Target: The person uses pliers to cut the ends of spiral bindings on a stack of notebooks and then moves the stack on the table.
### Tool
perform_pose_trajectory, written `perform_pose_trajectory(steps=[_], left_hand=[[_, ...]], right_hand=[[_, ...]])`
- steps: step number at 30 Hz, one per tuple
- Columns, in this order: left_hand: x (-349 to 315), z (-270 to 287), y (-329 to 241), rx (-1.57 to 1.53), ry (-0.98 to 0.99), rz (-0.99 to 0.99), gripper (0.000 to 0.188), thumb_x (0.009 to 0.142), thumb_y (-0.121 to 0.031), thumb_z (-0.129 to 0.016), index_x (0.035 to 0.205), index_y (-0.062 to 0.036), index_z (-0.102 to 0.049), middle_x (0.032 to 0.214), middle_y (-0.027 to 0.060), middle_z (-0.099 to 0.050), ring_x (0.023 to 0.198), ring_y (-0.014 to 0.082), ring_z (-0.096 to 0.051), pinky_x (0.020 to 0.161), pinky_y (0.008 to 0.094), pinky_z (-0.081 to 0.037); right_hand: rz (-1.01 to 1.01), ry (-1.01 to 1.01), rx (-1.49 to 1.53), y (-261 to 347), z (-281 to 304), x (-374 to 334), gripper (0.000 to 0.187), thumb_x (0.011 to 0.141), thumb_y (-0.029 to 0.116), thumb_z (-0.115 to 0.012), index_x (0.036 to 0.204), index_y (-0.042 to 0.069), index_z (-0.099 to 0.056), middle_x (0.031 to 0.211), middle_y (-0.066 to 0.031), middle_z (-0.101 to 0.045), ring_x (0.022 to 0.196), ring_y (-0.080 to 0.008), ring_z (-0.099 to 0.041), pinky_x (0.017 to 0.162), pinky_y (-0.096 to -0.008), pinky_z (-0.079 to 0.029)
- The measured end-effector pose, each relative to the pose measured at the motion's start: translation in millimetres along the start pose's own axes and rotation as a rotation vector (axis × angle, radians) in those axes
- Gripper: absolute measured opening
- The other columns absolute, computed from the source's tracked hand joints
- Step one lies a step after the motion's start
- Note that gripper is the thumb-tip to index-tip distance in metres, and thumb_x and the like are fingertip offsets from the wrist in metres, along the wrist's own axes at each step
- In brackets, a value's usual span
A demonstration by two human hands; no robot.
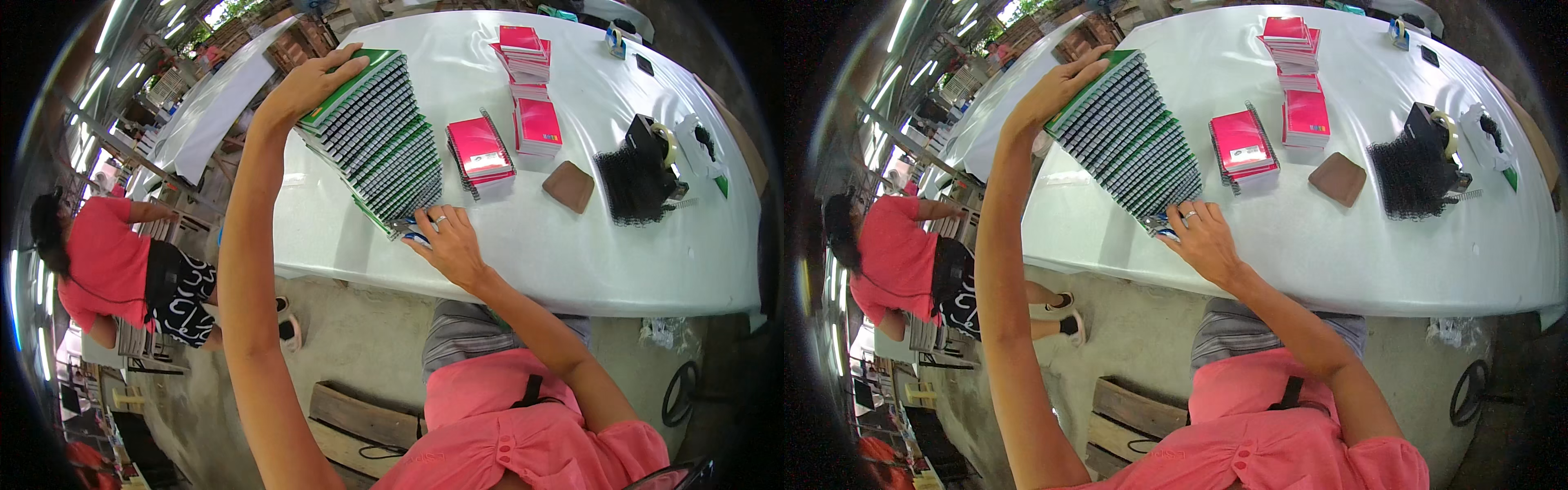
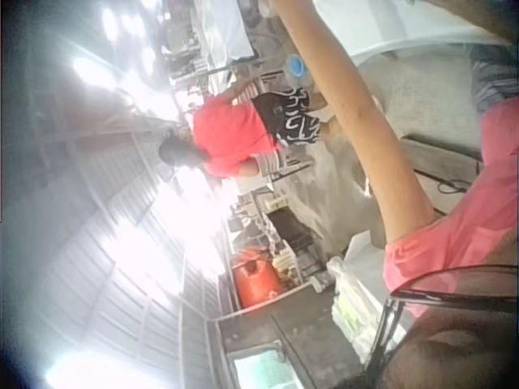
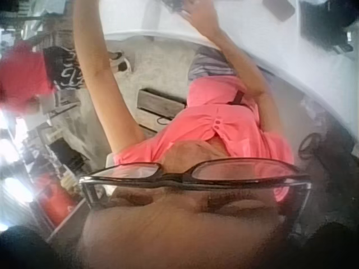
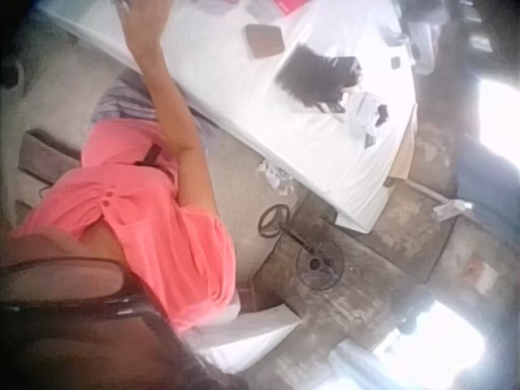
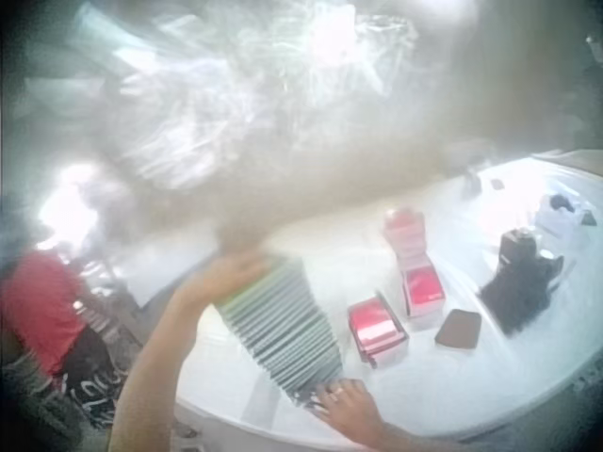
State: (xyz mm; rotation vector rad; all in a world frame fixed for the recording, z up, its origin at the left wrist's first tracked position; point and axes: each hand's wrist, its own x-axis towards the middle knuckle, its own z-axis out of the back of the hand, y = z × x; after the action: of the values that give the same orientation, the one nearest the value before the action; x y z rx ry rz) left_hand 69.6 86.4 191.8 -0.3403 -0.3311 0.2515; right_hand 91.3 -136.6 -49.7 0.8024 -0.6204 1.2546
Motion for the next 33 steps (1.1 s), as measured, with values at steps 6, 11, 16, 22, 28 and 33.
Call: perform_pose_trajectory(steps=[6, 11, 16, 22, 28, 33], left_hand=[[3.6, -0.9, -6.9, -0.001, 0.027, -0.021, 0.061, 0.088, -0.055, -0.049, 0.136, -0.0166, -0.047, 0.136, 0.0100, -0.048, 0.126, 0.0281, -0.044, 0.103, 0.0336, -0.034], [1.1, 0.0, 0.7, -0.033, 0.002, 0.037, 0.070, 0.083, -0.060, -0.051, 0.134, -0.0122, -0.049, 0.130, 0.0172, -0.053, 0.120, 0.0320, -0.050, 0.101, 0.0344, -0.036], [1.1, -2.9, -2.9, 0.002, -0.020, -0.018, 0.064, 0.086, -0.057, -0.050, 0.134, -0.0151, -0.048, 0.131, 0.0134, -0.052, 0.120, 0.0292, -0.050, 0.101, 0.0336, -0.036], [3.9, 0.6, 4.4, -0.002, 0.019, -0.015, 0.068, 0.083, -0.059, -0.051, 0.134, -0.0137, -0.049, 0.128, 0.0179, -0.054, 0.119, 0.0323, -0.051, 0.100, 0.0349, -0.037], [1.4, -2.8, 2.6, 0.023, -0.038, -0.076, 0.068, 0.083, -0.061, -0.049, 0.133, -0.0141, -0.050, 0.127, 0.0180, -0.054, 0.117, 0.0335, -0.052, 0.101, 0.0357, -0.037], [-0.1, -4.5, -6.5, 0.037, -0.062, -0.040, 0.067, 0.084, -0.061, -0.048, 0.133, -0.0148, -0.050, 0.126, 0.0187, -0.055, 0.116, 0.0338, -0.053, 0.100, 0.0363, -0.037]], right_hand=[[-0.072, 0.024, 0.121, -5.1, 0.0, 2.0, 0.039, 0.076, 0.032, -0.071, 0.098, 0.001, -0.061, 0.083, -0.0101, -0.056, 0.075, -0.0233, -0.056, 0.064, -0.0357, -0.042], [-0.618, 0.927, 0.680, -7.5, 30.3, 39.5, 0.040, 0.085, 0.039, -0.061, 0.099, 0.002, -0.063, 0.082, -0.0122, -0.058, 0.074, -0.0272, -0.058, 0.064, -0.0388, -0.045], [-0.233, 0.241, 0.193, 6.9, 22.9, 5.2, 0.041, 0.081, 0.037, -0.065, 0.101, 0.001, -0.060, 0.090, -0.0126, -0.057, 0.085, -0.0269, -0.054, 0.074, -0.0381, -0.041], [-0.035, 0.091, 0.012, 6.1, 9.1, -0.3, 0.044, 0.076, 0.033, -0.070, 0.104, 0.002, -0.057, 0.094, -0.0102, -0.054, 0.089, -0.0240, -0.049, 0.078, -0.0349, -0.038], [0.023, 0.078, -0.055, -0.9, 5.1, -0.5, 0.042, 0.075, 0.032, -0.070, 0.102, 0.002, -0.058, 0.091, -0.0091, -0.055, 0.087, -0.0226, -0.051, 0.076, -0.0336, -0.039], [-0.049, 0.083, 0.060, -5.5, 2.4, -0.8, 0.039, 0.079, 0.035, -0.067, 0.098, 0.002, -0.061, 0.087, -0.0104, -0.059, 0.082, -0.0224, -0.057, 0.070, -0.0349, -0.045]])
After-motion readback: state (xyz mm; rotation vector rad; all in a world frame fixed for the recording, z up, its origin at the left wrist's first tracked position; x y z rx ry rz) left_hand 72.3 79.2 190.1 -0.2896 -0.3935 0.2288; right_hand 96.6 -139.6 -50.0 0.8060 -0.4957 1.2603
